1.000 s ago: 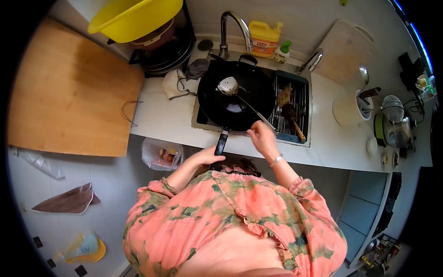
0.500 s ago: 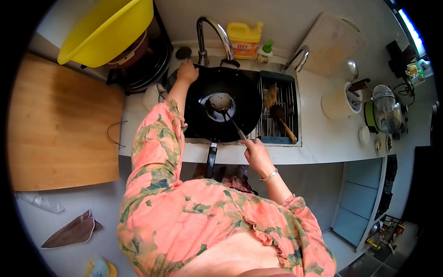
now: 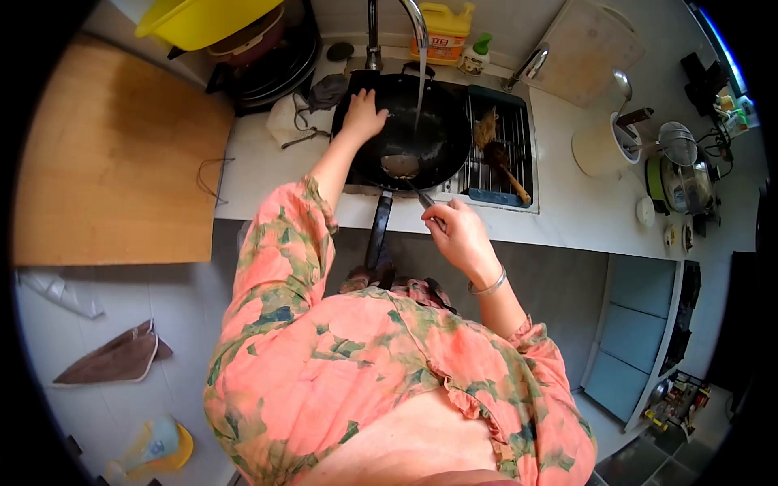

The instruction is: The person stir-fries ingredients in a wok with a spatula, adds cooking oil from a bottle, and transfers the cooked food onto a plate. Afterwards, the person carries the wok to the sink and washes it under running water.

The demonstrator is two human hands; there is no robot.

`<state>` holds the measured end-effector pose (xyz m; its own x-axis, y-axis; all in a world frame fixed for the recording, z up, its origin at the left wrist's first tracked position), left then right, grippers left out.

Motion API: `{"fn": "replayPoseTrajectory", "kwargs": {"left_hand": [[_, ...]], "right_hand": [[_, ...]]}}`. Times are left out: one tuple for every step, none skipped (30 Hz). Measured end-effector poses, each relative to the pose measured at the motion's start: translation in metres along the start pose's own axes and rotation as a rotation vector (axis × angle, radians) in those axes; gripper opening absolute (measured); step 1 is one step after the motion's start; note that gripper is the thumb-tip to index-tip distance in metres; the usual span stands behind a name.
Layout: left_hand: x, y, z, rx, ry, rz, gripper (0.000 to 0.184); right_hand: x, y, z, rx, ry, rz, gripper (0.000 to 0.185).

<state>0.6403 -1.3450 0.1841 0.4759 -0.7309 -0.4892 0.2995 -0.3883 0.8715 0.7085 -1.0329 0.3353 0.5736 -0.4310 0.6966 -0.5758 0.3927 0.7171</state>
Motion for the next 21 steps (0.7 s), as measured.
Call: {"fn": "replayPoseTrajectory", "kwargs": {"left_hand": [[-0.006,-0.004,-0.018,-0.022,-0.004,-0.025,0.067],[-0.015,-0.003,-0.039,-0.046,-0.009,-0.05,0.066],[-0.022,-0.002,-0.061,-0.064,-0.015,-0.097,0.066],[-0.032,0.004,-0.086,-0.101,-0.028,-0.17,0.065],[-0.036,0.005,-0.107,-0.102,-0.019,-0.187,0.065],[-0.041,0.006,-0.125,-0.104,-0.012,-0.202,0.065],[-0.043,0.007,-0.142,-0.118,-0.001,-0.235,0.064],[-0.047,0.008,-0.162,-0.125,0.011,-0.267,0.063],[-0.051,0.008,-0.18,-0.116,0.023,-0.282,0.062],[-0.055,0.007,-0.195,-0.114,0.026,-0.294,0.062],[-0.059,0.007,-0.208,-0.109,0.017,-0.304,0.061],[-0.062,0.006,-0.219,-0.103,0.009,-0.316,0.06],[-0.064,0.006,-0.229,-0.113,0.001,-0.319,0.059],[-0.065,0.006,-0.237,-0.12,-0.004,-0.315,0.059],[-0.065,0.007,-0.244,-0.129,-0.021,-0.335,0.058],[-0.067,0.009,-0.249,-0.141,-0.038,-0.356,0.057],[-0.07,0.015,-0.256,-0.16,-0.029,-0.359,0.055],[-0.071,0.017,-0.262,-0.165,-0.031,-0.358,0.055],[-0.069,0.018,-0.265,-0.158,-0.027,-0.385,0.054],[-0.067,0.019,-0.268,-0.149,-0.022,-0.411,0.053],[-0.064,0.019,-0.271,-0.165,-0.029,-0.399,0.051]], "right_hand": [[0.002,0.0,-0.005,-0.013,0.029,0.0,0.006],[0.004,0.0,-0.009,-0.028,0.058,-0.001,0.006],[0.005,0.0,-0.013,-0.037,0.093,-0.009,0.008],[0.005,0.0,-0.019,-0.034,0.105,-0.009,0.008],[0.005,0.0,-0.023,-0.036,0.112,0.0,0.009],[0.004,0.0,-0.026,-0.04,0.12,0.01,0.009],[0.0,-0.002,-0.029,-0.047,0.131,0.025,0.01],[-0.005,-0.006,-0.034,-0.047,0.138,0.032,0.01],[-0.01,-0.007,-0.038,-0.071,0.151,0.04,0.011],[-0.013,-0.007,-0.04,-0.098,0.166,0.046,0.011],[-0.016,-0.009,-0.042,-0.107,0.172,0.057,0.011],[-0.019,-0.011,-0.044,-0.11,0.179,0.061,0.011],[-0.022,-0.013,-0.045,-0.124,0.182,0.069,0.011],[-0.026,-0.015,-0.045,-0.14,0.185,0.076,0.011],[-0.03,-0.019,-0.045,-0.147,0.193,0.076,0.011],[-0.035,-0.025,-0.043,-0.148,0.191,0.088,0.013],[-0.039,-0.03,-0.039,-0.148,0.188,0.1,0.014],[-0.043,-0.037,-0.036,-0.149,0.194,0.1,0.014],[-0.045,-0.041,-0.033,-0.169,0.2,0.096,0.016],[-0.049,-0.046,-0.028,-0.188,0.206,0.094,0.019],[-0.056,-0.055,-0.022,-0.14,0.166,0.082,0.026]]}}
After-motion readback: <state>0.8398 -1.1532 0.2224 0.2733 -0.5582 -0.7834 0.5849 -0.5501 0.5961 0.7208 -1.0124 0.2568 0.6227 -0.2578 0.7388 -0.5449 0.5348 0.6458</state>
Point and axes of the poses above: each hand's wrist, its own z-axis towards the middle knuckle, its own y-axis out of the back of the hand, x = y × z, the point moved 8 cm from there along z, towards the middle knuckle, and after that the axes turned 2 degrees about -y, right-handed, at the moved point
